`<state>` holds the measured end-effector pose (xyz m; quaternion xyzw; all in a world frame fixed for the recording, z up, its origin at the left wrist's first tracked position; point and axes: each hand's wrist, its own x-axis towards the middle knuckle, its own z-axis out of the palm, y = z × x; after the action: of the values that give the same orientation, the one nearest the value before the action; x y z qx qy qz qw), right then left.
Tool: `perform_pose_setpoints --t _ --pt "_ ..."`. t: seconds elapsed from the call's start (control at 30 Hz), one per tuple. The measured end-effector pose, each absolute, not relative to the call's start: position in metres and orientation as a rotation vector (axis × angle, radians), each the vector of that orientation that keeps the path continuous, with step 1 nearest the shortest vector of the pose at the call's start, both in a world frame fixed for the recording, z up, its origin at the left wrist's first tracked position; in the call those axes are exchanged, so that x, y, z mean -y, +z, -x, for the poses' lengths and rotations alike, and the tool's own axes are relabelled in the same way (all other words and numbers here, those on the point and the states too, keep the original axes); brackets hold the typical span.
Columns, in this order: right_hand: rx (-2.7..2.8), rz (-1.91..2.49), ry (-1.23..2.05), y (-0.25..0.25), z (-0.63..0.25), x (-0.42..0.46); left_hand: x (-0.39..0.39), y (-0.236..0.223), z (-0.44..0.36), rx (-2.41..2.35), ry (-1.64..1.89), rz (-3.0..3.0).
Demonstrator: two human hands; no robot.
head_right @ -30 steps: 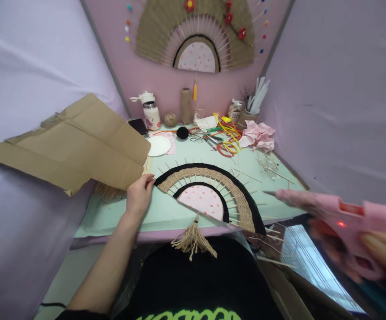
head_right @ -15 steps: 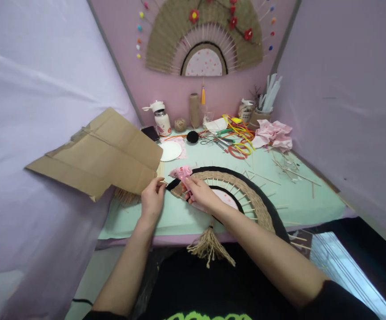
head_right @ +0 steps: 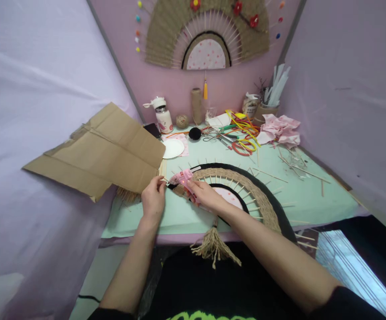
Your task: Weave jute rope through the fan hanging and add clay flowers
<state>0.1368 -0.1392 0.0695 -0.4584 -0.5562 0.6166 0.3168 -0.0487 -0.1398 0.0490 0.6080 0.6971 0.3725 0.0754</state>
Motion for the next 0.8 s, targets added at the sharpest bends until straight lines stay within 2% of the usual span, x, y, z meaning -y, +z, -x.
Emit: perform_pose_setpoints --t 0.8 --pt "1.522 1.308 1.617 0.09 -0.13 0.147 0.14 0.047 0.05 -2.095 1.092 -1.831"
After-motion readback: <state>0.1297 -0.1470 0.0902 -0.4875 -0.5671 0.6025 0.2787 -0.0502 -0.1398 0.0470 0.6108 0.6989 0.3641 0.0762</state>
